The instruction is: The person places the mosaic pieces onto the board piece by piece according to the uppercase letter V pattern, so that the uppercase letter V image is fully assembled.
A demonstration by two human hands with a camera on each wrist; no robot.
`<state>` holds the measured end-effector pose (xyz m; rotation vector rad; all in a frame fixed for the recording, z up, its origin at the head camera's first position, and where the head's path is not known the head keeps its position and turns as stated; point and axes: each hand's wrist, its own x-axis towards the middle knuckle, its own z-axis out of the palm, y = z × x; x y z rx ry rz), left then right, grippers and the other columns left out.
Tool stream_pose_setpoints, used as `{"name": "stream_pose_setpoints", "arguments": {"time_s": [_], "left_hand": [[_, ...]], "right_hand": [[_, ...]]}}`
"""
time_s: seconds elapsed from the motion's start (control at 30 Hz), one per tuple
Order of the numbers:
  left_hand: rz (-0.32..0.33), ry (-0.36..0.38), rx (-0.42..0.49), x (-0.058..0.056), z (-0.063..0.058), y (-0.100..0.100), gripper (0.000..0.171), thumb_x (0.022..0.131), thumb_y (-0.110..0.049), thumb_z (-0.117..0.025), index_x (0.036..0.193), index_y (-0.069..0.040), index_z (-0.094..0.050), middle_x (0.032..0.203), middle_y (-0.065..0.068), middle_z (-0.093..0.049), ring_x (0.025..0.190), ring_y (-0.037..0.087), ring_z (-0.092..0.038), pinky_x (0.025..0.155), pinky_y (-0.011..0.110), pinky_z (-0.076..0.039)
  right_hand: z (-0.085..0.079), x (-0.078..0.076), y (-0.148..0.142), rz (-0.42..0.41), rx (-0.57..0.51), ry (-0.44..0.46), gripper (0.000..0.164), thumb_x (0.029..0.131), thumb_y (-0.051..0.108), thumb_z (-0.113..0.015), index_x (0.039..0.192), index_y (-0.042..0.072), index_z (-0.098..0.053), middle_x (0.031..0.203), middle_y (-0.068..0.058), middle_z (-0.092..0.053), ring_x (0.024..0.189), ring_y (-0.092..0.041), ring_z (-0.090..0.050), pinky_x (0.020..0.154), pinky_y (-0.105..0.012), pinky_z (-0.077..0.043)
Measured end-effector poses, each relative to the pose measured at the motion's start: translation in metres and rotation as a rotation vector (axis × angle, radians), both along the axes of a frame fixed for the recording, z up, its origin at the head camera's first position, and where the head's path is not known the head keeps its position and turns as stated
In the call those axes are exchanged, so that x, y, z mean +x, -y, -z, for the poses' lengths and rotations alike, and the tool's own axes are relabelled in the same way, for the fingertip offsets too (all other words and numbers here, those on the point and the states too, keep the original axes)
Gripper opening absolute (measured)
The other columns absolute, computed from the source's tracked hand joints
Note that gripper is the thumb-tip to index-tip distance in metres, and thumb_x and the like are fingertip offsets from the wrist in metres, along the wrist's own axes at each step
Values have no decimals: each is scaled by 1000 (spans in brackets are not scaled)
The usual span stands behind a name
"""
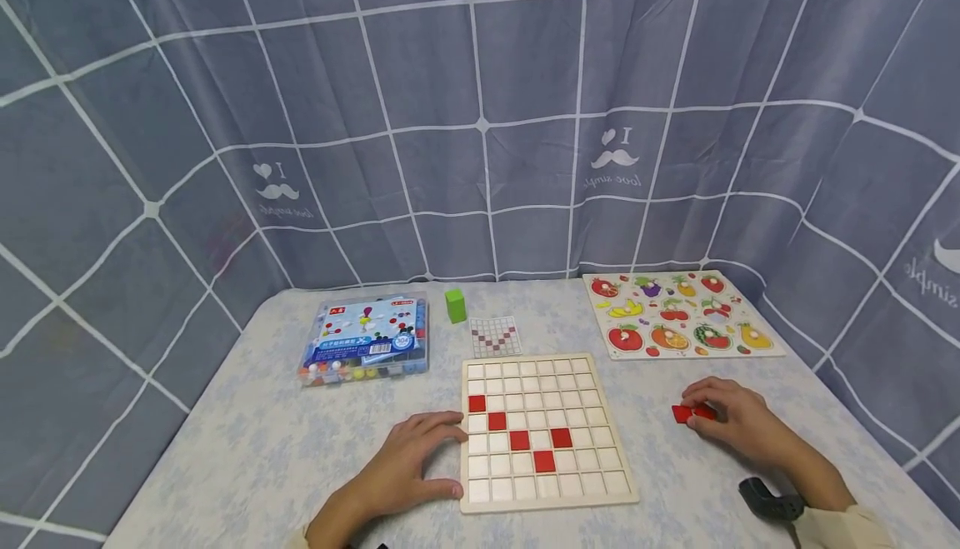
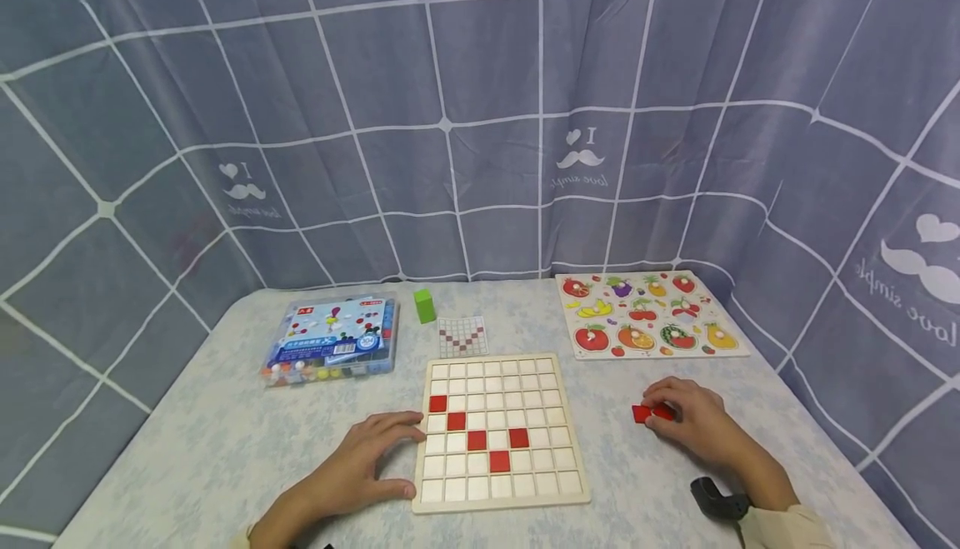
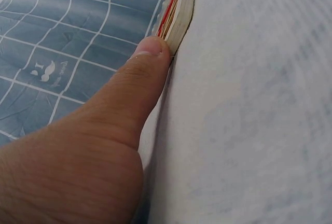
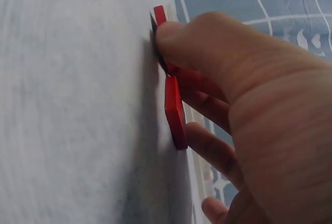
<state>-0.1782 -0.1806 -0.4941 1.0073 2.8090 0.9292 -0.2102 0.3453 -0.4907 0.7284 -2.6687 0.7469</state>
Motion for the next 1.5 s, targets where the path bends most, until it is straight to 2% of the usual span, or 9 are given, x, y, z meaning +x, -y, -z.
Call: {"name": "stream_pose_setpoints", "arguments": {"time_s": [0.17,0.3,0.53,0.67,0.9,1.0,1.17,1.4,1.5], "left_hand": [[9,-23,7,2,1,-2,55,85,-62,-71,130,-32,-60,149,-6,-49,134,25,-44,98,63,-34],[13,-43,0,3,2,-2,55,86,-62,-70,131,-31,-60,149,-5,-49,134,24,-44,98,62,-35],[7,-44,-12,1,1,0,57,85,-64,-69,132,-32,-59,150,-6,-48,135,23,-43,98,62,-34],[3,-37,-16,0,1,1,57,85,-64,-70,131,-32,-59,150,-8,-48,135,22,-42,99,61,-34],[6,-40,-10,0,1,0,58,84,-65,-70,131,-32,-60,149,-7,-48,135,21,-42,99,61,-34],[8,-38,-10,0,0,0,57,85,-64,-70,131,-32,-59,149,-7,-48,135,22,-43,99,61,-34],[13,-45,-15,-1,-1,-1,56,86,-63,-70,131,-31,-60,149,-6,-48,134,22,-43,99,61,-34],[7,-42,-12,0,-2,-1,57,85,-64,-69,130,-31,-60,149,-6,-49,134,22,-43,98,61,-34],[7,-41,-14,1,-2,-1,57,86,-64,-69,130,-30,-60,149,-7,-48,134,22,-43,98,61,-34]], "right_hand": [[-6,-2,8,-85,-51,22,24,81,10,-86,98,20,-72,105,5,-64,94,-7,-57,77,-22,-50],[-17,-6,22,-125,-59,67,23,82,11,-85,100,19,-72,107,5,-63,95,-7,-58,74,-23,-53],[-33,-24,61,-202,-105,78,20,86,13,-83,100,20,-71,106,8,-64,102,-13,-60,87,-28,-51],[-32,-33,86,-270,-107,116,16,89,16,-81,101,20,-71,109,5,-65,103,-14,-60,89,-35,-52],[-23,-42,114,-406,-170,143,16,89,11,-80,102,15,-71,108,1,-66,102,-16,-61,92,-26,-47],[-20,-41,121,-413,-190,195,15,89,12,-80,102,14,-72,107,1,-66,99,-17,-60,88,-28,-47],[-15,-38,127,-360,-173,279,13,89,20,-81,99,18,-73,106,5,-65,98,-16,-57,85,-31,-45],[-10,-37,128,-335,-87,238,13,89,23,-81,99,22,-73,108,11,-63,105,-12,-56,92,-38,-45],[-8,-36,129,-337,-90,228,12,89,21,-81,97,23,-72,107,12,-63,104,-13,-55,92,-39,-45]]}}
